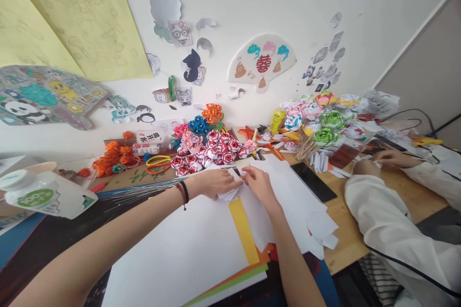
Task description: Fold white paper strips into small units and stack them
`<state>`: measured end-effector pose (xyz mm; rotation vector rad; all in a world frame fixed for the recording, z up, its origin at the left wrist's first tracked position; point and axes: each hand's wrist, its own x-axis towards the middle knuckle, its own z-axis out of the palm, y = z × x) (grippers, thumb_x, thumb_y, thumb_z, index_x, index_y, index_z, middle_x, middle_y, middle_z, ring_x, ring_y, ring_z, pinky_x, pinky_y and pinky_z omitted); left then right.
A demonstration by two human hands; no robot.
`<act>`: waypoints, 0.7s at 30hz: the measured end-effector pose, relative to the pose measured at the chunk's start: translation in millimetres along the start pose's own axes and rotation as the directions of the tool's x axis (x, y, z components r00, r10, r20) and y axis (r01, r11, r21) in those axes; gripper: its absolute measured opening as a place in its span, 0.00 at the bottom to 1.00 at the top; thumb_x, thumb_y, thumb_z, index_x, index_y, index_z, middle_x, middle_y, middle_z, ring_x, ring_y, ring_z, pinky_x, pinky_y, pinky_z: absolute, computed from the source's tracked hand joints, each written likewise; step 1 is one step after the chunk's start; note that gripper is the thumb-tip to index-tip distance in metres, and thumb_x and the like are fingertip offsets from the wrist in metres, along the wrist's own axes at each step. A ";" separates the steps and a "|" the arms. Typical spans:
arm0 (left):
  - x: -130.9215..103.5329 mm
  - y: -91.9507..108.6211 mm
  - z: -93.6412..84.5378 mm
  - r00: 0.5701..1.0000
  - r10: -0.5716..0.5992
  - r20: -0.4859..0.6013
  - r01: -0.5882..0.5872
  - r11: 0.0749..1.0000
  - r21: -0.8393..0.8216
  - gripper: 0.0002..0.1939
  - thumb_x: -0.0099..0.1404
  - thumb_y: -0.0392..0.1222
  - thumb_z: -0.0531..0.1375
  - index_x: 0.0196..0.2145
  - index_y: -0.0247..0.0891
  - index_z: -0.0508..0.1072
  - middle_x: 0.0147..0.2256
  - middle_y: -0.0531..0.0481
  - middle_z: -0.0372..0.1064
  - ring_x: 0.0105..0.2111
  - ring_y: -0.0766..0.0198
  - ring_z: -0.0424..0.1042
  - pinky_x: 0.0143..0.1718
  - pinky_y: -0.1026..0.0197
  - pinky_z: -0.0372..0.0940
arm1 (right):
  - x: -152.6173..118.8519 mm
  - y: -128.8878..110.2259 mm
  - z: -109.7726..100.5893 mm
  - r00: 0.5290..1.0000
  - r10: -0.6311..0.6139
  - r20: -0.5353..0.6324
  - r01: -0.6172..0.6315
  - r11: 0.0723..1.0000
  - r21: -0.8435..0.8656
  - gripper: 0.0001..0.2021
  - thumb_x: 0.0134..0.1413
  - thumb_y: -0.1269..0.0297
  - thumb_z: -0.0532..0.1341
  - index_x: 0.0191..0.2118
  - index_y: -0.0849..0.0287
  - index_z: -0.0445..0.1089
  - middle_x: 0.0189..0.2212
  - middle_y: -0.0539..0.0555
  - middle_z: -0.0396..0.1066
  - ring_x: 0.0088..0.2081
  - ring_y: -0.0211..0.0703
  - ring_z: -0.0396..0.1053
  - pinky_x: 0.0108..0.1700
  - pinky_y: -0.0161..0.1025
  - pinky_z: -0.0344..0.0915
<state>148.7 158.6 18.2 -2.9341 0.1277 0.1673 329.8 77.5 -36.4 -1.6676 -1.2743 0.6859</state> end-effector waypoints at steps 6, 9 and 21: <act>-3.8 -3.8 -1.6 0.998 -0.060 0.008 0.060 0.994 -0.089 0.51 0.49 0.34 0.63 0.65 0.33 0.41 0.40 0.43 0.71 0.37 0.54 0.69 0.39 0.59 0.59 | -2.2 -2.8 -2.8 1.000 -0.010 -0.004 0.010 1.000 -0.022 0.14 0.54 0.69 0.53 0.43 0.58 0.73 0.31 0.55 0.77 0.34 0.43 0.76 0.40 0.39 0.70; -4.5 -2.7 -4.3 0.999 -0.036 0.008 0.037 0.997 -0.064 0.47 0.49 0.33 0.62 0.64 0.35 0.46 0.39 0.44 0.71 0.36 0.53 0.68 0.39 0.58 0.59 | -2.8 -4.3 -3.5 0.999 -0.029 0.016 0.029 0.999 -0.014 0.14 0.54 0.69 0.54 0.43 0.57 0.74 0.32 0.54 0.77 0.36 0.44 0.76 0.41 0.39 0.70; -18.5 -5.3 -21.2 0.996 -0.082 -0.033 0.082 0.997 -0.008 0.52 0.48 0.37 0.67 0.65 0.41 0.44 0.47 0.43 0.69 0.46 0.52 0.67 0.47 0.57 0.52 | -3.8 -8.4 -1.6 0.996 -0.081 0.025 0.081 0.997 0.005 0.14 0.56 0.67 0.54 0.45 0.55 0.72 0.36 0.53 0.76 0.38 0.43 0.74 0.43 0.39 0.69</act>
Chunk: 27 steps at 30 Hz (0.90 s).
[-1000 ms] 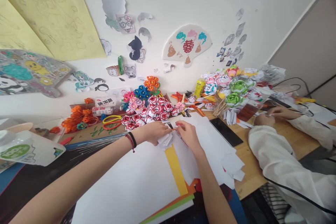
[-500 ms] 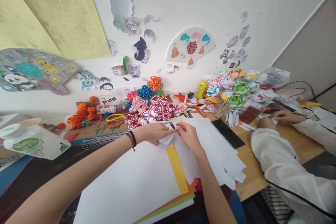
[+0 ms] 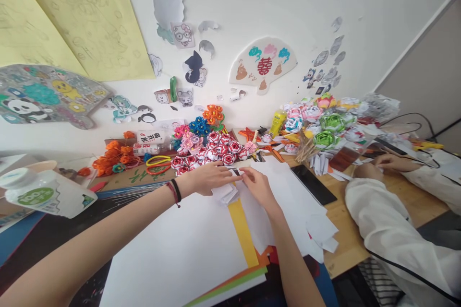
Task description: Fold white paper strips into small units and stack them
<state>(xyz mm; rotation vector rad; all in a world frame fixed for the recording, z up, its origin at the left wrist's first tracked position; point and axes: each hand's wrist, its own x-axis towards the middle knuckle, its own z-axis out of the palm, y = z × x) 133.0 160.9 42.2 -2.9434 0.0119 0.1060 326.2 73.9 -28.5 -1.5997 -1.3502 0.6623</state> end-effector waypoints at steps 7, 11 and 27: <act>-17.2 -3.9 -13.0 0.991 -0.122 -0.055 0.125 0.990 0.066 0.53 0.45 0.44 0.73 0.62 0.42 0.50 0.49 0.43 0.69 0.48 0.53 0.66 0.47 0.58 0.51 | -6.5 -15.1 16.3 0.986 -0.158 0.056 0.153 0.984 0.089 0.18 0.57 0.62 0.56 0.53 0.55 0.67 0.51 0.56 0.70 0.50 0.45 0.68 0.53 0.41 0.64; -14.5 -1.2 -14.7 0.980 -0.193 -0.048 0.196 0.978 0.074 0.45 0.49 0.45 0.71 0.60 0.43 0.54 0.48 0.45 0.70 0.49 0.53 0.66 0.47 0.58 0.52 | -9.7 -12.6 28.1 0.979 -0.059 0.197 0.033 0.991 0.133 0.29 0.55 0.55 0.59 0.62 0.54 0.56 0.54 0.60 0.67 0.51 0.47 0.68 0.51 0.45 0.65; -80.4 88.8 43.3 0.575 -0.763 -0.295 0.705 0.645 -0.296 0.09 0.64 0.34 0.55 0.42 0.40 0.71 0.40 0.46 0.72 0.42 0.56 0.69 0.43 0.53 0.58 | -35.0 -65.5 74.6 0.985 0.006 0.170 0.118 0.693 -0.711 0.46 0.44 0.55 0.66 0.65 0.65 0.46 0.51 0.72 0.63 0.53 0.68 0.60 0.52 0.54 0.54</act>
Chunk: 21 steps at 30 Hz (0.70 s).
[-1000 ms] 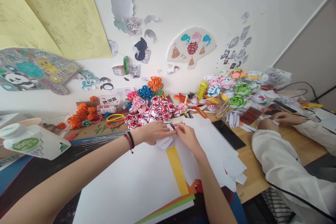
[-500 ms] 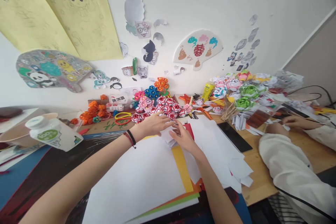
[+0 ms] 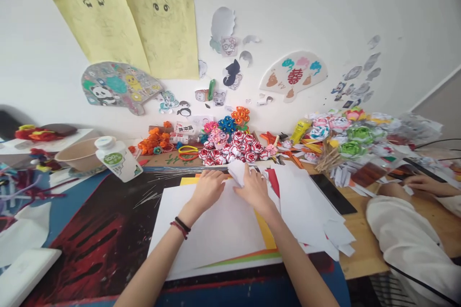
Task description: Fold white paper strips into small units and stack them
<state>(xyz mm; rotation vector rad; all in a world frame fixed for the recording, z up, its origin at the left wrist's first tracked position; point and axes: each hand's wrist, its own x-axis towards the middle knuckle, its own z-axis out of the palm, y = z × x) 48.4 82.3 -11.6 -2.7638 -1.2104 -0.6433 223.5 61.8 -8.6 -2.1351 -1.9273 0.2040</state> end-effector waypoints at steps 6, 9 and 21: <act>-22.9 -3.1 20.0 0.993 -0.099 -0.057 0.089 0.984 -0.157 0.11 0.65 0.31 0.51 0.38 0.38 0.73 0.39 0.46 0.74 0.40 0.59 0.71 0.42 0.54 0.61 | 8.9 -3.0 -0.1 0.997 0.011 0.082 -0.003 0.996 -0.088 0.41 0.47 0.60 0.66 0.64 0.66 0.48 0.52 0.69 0.62 0.54 0.63 0.60 0.50 0.47 0.57; -29.4 -8.2 24.7 0.987 -0.147 -0.068 0.129 0.967 -0.220 0.11 0.64 0.31 0.52 0.38 0.38 0.73 0.38 0.46 0.75 0.39 0.59 0.72 0.42 0.55 0.61 | 9.0 5.5 -1.0 0.995 -0.029 0.092 0.038 0.994 -0.098 0.37 0.50 0.59 0.64 0.63 0.65 0.51 0.52 0.68 0.62 0.54 0.61 0.59 0.51 0.45 0.57; -33.4 -18.0 33.1 0.956 -0.282 -0.087 0.222 0.880 -0.420 0.11 0.60 0.29 0.55 0.35 0.39 0.75 0.36 0.49 0.76 0.38 0.59 0.73 0.42 0.57 0.63 | 13.7 14.2 0.7 0.989 -0.119 0.089 0.133 0.978 -0.162 0.31 0.50 0.63 0.61 0.60 0.68 0.56 0.47 0.67 0.65 0.48 0.59 0.64 0.47 0.43 0.59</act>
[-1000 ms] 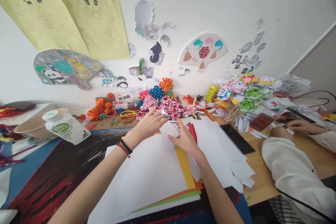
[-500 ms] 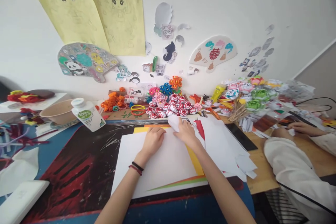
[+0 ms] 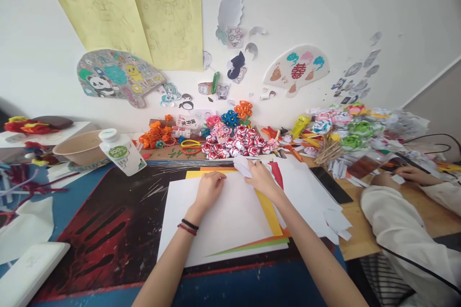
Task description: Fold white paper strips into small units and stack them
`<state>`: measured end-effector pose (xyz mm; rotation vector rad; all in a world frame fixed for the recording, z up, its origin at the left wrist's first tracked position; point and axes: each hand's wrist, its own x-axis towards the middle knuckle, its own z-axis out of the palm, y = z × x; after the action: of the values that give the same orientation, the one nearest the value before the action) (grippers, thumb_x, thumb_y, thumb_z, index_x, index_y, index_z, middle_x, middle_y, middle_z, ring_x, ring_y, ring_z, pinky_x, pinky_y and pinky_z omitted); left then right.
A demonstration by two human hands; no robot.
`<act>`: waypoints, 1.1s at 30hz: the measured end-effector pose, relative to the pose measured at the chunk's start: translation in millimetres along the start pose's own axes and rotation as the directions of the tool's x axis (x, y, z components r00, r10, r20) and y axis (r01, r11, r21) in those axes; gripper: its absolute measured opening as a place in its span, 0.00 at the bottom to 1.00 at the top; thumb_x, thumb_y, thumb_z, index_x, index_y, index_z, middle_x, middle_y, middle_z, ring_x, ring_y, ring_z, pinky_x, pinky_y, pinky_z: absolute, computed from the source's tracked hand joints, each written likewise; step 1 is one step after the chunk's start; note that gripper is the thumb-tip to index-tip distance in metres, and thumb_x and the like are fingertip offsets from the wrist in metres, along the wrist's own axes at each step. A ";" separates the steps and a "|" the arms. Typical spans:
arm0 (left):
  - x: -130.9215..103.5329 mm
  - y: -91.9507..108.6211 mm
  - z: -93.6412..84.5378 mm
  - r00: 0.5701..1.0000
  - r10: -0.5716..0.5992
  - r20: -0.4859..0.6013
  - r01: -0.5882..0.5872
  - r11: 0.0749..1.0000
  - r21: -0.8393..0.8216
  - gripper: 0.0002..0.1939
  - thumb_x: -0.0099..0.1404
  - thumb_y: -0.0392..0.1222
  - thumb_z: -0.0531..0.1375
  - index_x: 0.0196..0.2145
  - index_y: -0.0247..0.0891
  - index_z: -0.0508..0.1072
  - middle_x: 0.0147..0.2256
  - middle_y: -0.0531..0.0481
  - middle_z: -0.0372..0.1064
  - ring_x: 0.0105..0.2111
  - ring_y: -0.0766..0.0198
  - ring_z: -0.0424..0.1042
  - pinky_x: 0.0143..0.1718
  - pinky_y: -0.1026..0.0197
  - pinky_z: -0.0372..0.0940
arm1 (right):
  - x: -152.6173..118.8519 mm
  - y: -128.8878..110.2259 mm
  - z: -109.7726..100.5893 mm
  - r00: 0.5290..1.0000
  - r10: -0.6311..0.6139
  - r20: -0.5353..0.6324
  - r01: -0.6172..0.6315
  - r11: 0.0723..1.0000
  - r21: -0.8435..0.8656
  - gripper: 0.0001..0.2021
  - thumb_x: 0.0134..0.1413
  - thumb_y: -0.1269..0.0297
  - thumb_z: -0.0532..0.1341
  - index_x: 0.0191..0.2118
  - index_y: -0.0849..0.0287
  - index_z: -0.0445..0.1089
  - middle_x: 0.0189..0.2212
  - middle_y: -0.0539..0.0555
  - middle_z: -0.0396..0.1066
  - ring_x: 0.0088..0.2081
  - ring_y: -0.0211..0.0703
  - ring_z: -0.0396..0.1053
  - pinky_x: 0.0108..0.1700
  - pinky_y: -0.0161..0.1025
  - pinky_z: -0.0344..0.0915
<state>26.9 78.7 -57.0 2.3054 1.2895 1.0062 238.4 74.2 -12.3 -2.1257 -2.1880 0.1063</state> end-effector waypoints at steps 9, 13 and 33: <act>1.3 1.6 -0.8 0.997 -0.076 0.012 0.077 0.987 -0.140 0.11 0.59 0.29 0.55 0.34 0.39 0.76 0.36 0.48 0.76 0.38 0.58 0.72 0.44 0.56 0.63 | 5.5 7.4 -3.2 1.000 0.012 -0.014 -0.011 0.999 0.037 0.27 0.44 0.59 0.64 0.51 0.65 0.65 0.41 0.64 0.71 0.43 0.55 0.69 0.40 0.40 0.60; 3.2 3.8 -1.4 0.984 -0.171 0.042 0.177 0.954 -0.241 0.10 0.58 0.30 0.56 0.33 0.39 0.76 0.36 0.48 0.75 0.39 0.57 0.71 0.46 0.55 0.63 | 9.4 19.1 -9.6 1.000 -0.018 -0.012 0.019 0.994 0.104 0.22 0.44 0.58 0.64 0.47 0.61 0.69 0.38 0.59 0.74 0.40 0.51 0.71 0.38 0.37 0.60; 58.4 90.7 54.1 0.741 -0.463 0.486 0.667 0.424 -0.613 0.18 0.68 0.50 0.50 0.34 0.32 0.68 0.26 0.45 0.71 0.21 0.67 0.72 0.20 0.68 0.60 | 4.0 31.9 -13.5 0.994 -0.049 -0.098 0.078 0.945 0.318 0.24 0.45 0.60 0.63 0.51 0.56 0.70 0.39 0.57 0.77 0.41 0.52 0.72 0.41 0.38 0.63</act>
<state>141.3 81.5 -18.7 1.1347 1.1014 0.7519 271.5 79.0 -2.4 -1.8447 -2.0236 0.3333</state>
